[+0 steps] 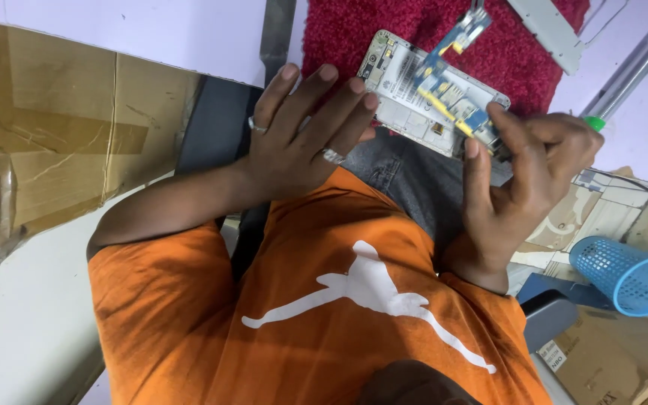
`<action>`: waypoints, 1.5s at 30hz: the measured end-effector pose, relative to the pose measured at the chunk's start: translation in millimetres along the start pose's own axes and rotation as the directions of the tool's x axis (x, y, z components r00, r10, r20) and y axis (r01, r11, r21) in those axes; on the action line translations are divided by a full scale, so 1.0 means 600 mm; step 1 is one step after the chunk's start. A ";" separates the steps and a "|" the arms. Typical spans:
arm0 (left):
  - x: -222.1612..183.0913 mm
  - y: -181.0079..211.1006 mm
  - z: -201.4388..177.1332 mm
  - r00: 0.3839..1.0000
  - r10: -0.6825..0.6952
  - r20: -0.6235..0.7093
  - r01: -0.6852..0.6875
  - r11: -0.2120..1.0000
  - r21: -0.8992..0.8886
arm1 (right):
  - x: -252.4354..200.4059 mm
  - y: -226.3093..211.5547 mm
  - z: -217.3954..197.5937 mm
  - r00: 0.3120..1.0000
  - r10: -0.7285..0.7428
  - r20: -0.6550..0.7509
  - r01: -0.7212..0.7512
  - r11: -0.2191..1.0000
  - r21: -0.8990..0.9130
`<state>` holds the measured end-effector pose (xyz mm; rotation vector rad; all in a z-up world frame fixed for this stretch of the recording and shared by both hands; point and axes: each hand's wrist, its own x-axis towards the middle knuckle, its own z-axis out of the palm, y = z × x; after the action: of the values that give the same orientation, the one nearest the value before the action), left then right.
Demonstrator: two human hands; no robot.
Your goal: Reassembling a mobile phone by installing the motherboard and connecting internal ribbon cables and components.
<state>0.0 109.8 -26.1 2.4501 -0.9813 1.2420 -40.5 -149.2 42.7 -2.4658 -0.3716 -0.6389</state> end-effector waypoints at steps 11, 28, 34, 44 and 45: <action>0.012 -0.011 -0.006 0.981 0.193 -0.022 -0.191 0.978 0.083 | 0.005 -0.005 0.001 1.000 0.005 0.029 -0.004 1.000 -0.006; 0.010 -0.020 -0.010 0.932 0.339 0.129 -0.342 0.940 0.006 | -0.034 0.105 0.002 0.987 0.078 -0.137 0.002 0.864 0.504; 0.005 -0.018 -0.006 0.942 0.312 0.125 -0.314 0.949 -0.007 | 0.004 0.064 -0.003 0.978 0.016 0.206 -0.008 0.999 -0.040; 0.004 -0.018 -0.002 0.961 0.249 0.117 -0.232 0.962 -0.142 | 0.064 0.027 -0.019 0.950 0.049 0.309 -0.045 0.999 -0.021; 0.006 -0.018 -0.003 0.959 0.257 0.119 -0.242 0.962 -0.128 | 0.068 0.029 -0.018 0.945 0.035 0.324 -0.028 0.999 -0.026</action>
<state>7.5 117.2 -21.4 2.4046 -1.3960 1.0680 -3.1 -164.4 63.8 -2.5932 -0.4513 -0.2200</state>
